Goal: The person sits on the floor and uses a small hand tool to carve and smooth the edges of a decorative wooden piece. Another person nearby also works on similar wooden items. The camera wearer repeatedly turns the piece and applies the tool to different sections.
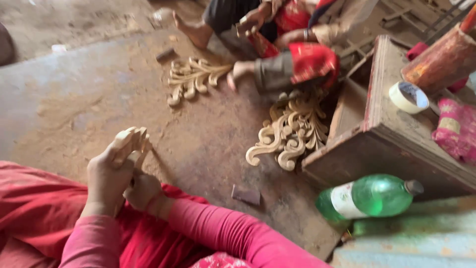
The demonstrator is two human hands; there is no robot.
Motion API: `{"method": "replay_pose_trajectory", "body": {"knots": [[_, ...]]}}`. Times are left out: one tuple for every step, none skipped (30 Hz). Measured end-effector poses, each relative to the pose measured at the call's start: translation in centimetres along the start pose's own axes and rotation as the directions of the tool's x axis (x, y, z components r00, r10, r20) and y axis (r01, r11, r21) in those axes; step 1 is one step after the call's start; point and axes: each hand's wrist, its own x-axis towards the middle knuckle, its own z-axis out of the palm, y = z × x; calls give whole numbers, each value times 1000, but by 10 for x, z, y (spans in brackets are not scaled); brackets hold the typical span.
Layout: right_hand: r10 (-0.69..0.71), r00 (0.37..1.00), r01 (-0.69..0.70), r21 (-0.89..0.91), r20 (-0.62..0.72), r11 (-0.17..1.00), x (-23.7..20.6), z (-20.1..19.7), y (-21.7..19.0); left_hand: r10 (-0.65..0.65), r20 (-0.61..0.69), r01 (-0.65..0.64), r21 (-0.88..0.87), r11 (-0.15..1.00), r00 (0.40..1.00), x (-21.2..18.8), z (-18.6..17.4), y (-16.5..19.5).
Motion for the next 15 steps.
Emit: {"method": "replay_pose_trajectory", "body": {"knots": [[-37,999,36,-38,-29,999,1,2,0,31,-40,-32,-31,999,999,0,0,-2],[-29,999,29,4,-26,1000,0,2,0,61,-68,-65,-62,996,996,1,-1,-4],[-18,1000,19,48,-18,999,1,3,-1,63,-65,-68,-66,996,996,2,-2,-6],[-8,1000,8,85,-2,996,1,3,-1,59,-67,-64,-74,995,996,1,-1,-8],[-11,1000,11,74,-7,997,1,2,-2,44,-72,-50,-88,995,996,2,-2,-10],[-7,1000,8,61,-8,998,1,2,-3,53,-71,-57,-66,996,996,1,1,-11],[7,1000,-7,60,-9,998,0,1,-3,58,-57,-60,-34,998,997,1,3,-11],[26,1000,-25,50,-16,998,0,0,-5,69,-38,-69,2,998,997,1,3,-12],[27,999,-25,37,-29,999,0,-1,-6,83,-35,-85,-43,995,996,1,4,-11],[12,999,-11,22,-44,1000,0,-2,-6,105,-46,-109,-87,990,993,1,4,-11],[-8,999,10,47,-37,999,0,-4,-7,130,-49,-136,-136,981,990,1,5,-9],[-21,999,23,71,-29,997,-1,-5,-6,133,-53,-139,-139,981,990,2,4,-7],[-31,1000,31,95,-8,995,-1,-6,-7,122,-59,-130,-141,981,991,1,3,-5],[-27,1000,26,117,5,993,-1,-7,-6,101,-69,-110,-144,984,993,0,2,-2],[-27,1000,25,135,15,991,-1,-7,-6,94,-65,-102,-133,986,993,-1,1,1]]}}
